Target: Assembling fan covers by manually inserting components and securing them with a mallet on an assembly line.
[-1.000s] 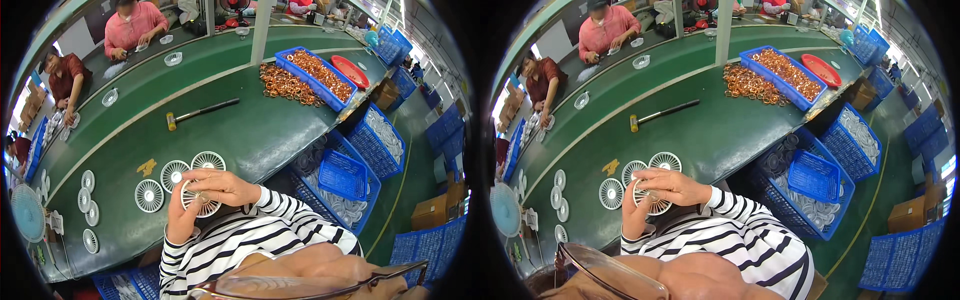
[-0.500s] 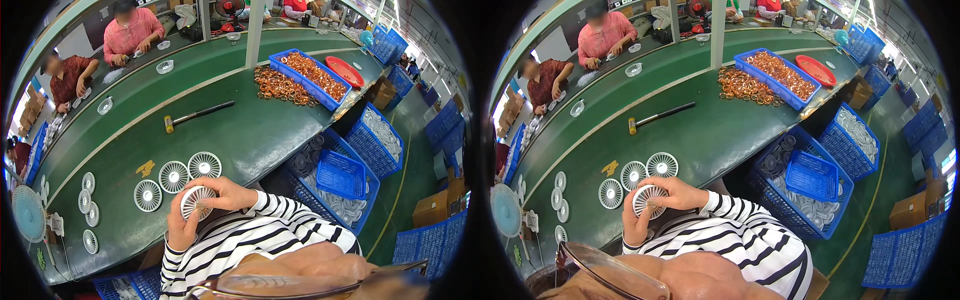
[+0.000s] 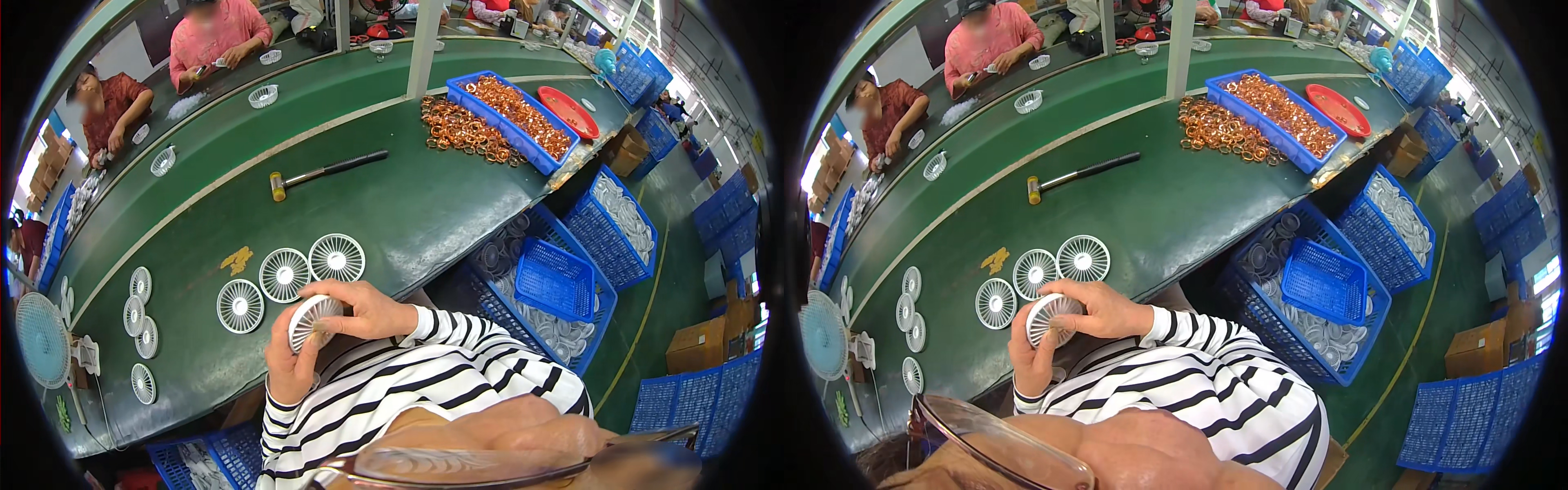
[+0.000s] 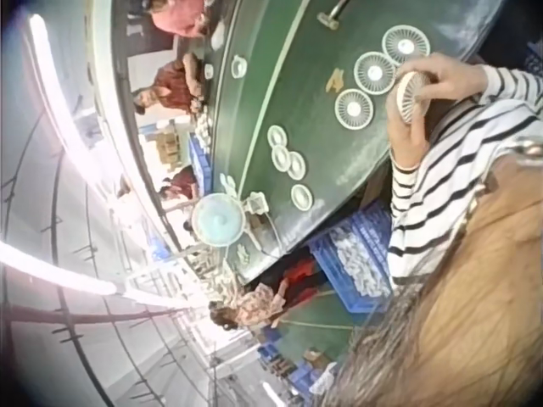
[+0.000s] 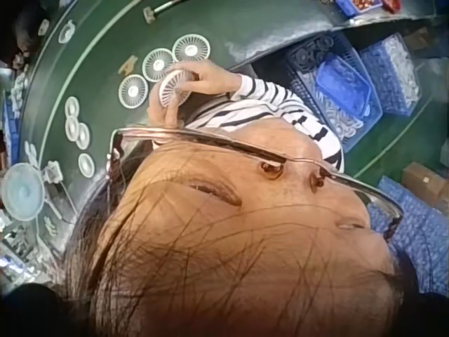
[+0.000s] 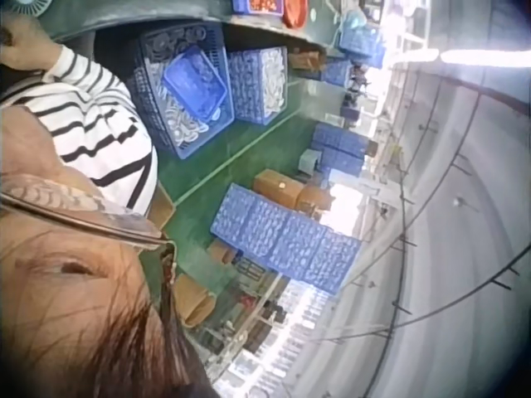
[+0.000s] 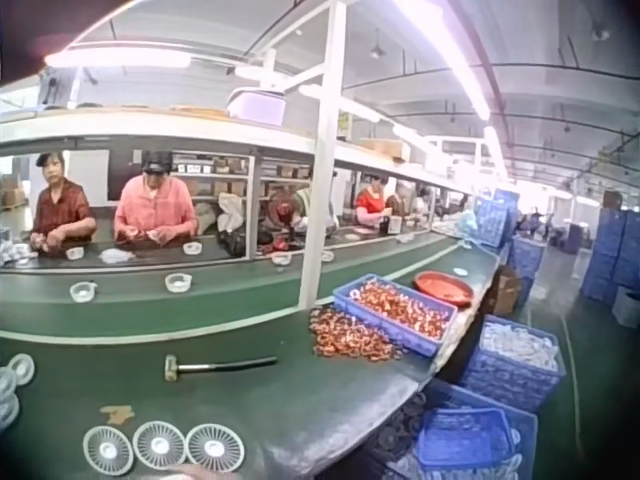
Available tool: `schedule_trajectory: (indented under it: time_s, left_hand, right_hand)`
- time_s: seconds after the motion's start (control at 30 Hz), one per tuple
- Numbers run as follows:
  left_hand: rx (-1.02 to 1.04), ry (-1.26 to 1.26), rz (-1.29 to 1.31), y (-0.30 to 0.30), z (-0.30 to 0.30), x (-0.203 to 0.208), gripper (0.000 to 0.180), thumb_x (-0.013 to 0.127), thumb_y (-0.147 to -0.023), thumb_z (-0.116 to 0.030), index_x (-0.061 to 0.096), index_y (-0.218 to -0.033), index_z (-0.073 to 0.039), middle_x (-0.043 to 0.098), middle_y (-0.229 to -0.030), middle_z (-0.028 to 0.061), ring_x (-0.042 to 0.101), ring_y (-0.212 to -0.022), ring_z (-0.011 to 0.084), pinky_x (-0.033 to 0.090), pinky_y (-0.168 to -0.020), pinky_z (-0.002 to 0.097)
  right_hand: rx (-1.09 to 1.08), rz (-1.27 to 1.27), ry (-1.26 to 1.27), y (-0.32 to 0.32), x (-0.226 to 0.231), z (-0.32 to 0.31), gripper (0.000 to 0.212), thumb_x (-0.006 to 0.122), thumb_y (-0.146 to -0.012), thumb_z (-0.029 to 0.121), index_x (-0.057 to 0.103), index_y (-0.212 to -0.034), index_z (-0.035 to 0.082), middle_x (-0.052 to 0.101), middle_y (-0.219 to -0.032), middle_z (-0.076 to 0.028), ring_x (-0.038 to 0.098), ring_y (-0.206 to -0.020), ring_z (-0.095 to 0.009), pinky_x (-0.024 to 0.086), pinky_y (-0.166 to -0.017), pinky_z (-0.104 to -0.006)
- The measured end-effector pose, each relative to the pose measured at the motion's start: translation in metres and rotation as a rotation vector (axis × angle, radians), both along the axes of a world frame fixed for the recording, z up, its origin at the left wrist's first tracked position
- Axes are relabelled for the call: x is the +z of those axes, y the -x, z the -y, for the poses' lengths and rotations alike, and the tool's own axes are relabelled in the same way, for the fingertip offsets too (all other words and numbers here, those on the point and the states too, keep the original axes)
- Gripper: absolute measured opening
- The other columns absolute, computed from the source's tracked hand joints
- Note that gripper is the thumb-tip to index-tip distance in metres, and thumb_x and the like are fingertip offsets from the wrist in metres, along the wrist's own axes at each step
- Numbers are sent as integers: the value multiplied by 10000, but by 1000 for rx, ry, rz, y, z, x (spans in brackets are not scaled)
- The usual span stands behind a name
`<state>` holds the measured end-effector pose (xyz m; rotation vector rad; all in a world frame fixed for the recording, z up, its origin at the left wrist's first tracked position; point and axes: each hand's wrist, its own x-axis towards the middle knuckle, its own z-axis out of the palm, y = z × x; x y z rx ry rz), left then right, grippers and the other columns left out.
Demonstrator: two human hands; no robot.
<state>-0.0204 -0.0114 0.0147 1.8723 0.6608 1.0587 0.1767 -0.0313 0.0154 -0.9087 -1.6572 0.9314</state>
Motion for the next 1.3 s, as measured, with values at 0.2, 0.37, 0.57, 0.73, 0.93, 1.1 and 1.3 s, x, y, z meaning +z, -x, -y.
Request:
schedule_trajectory:
  time_s: [0.2,0.37,0.57,0.73,0.93,1.1,1.3]
  left_hand:
    - [662,-318,-11,49,-30,-20,389,556,-931,-23,469,-1304,37,595,-1185,200,605,-1040,269,459,-911,353]
    - [855,-220,-160,83,-51,-19,343,477,-981,-74,491,-1311,20,577,-1213,180,565,-1089,268,416,-946,345]
    - [745,-383,-642,106,-54,-41,310,523,-943,-127,577,-1229,-18,527,-1283,240,437,-1247,412,328,-1052,465]
    - [753,-336,-618,97,-53,-41,310,564,-929,-164,594,-1219,-58,495,-1333,244,390,-1300,420,264,-1088,503]
    - [759,-347,-569,96,-54,-37,320,612,-894,-175,610,-1195,-67,509,-1331,217,404,-1295,412,267,-1091,510]
    - [804,-402,-552,95,-52,-42,352,685,-812,-158,623,-1151,-86,549,-1251,202,449,-1238,409,308,-1045,545]
    - [893,-335,-399,103,-48,-30,318,694,-814,-135,647,-1121,-67,541,-1298,221,443,-1277,420,343,-1065,456]
  right_hand:
    - [-96,-128,99,-16,-6,-10,393,603,-912,50,514,-1294,24,655,-1046,-97,621,-937,-132,508,-829,-271]
    - [-315,-63,123,-39,-11,-16,199,630,-906,67,650,-1084,-21,682,-951,-52,624,-850,-78,505,-753,-217]
    - [-409,-60,193,-92,-10,-30,217,605,-926,104,636,-1110,-7,670,-938,-47,632,-833,-100,514,-749,-240]
    - [-771,354,84,-173,-24,-74,231,629,-912,149,648,-1099,15,631,-814,7,581,-745,-62,480,-657,-221]
    - [-1186,1013,11,-267,-30,-126,385,609,-861,370,646,-1093,65,683,-929,-198,656,-881,-388,516,-773,-464]
    - [-1093,1187,124,-288,-42,-128,308,571,-894,341,651,-959,51,666,-905,-235,637,-858,-429,507,-726,-494]
    - [-841,1062,-38,-317,-60,-127,296,590,-920,250,652,-848,-30,653,-768,-197,619,-688,-341,472,-647,-425]
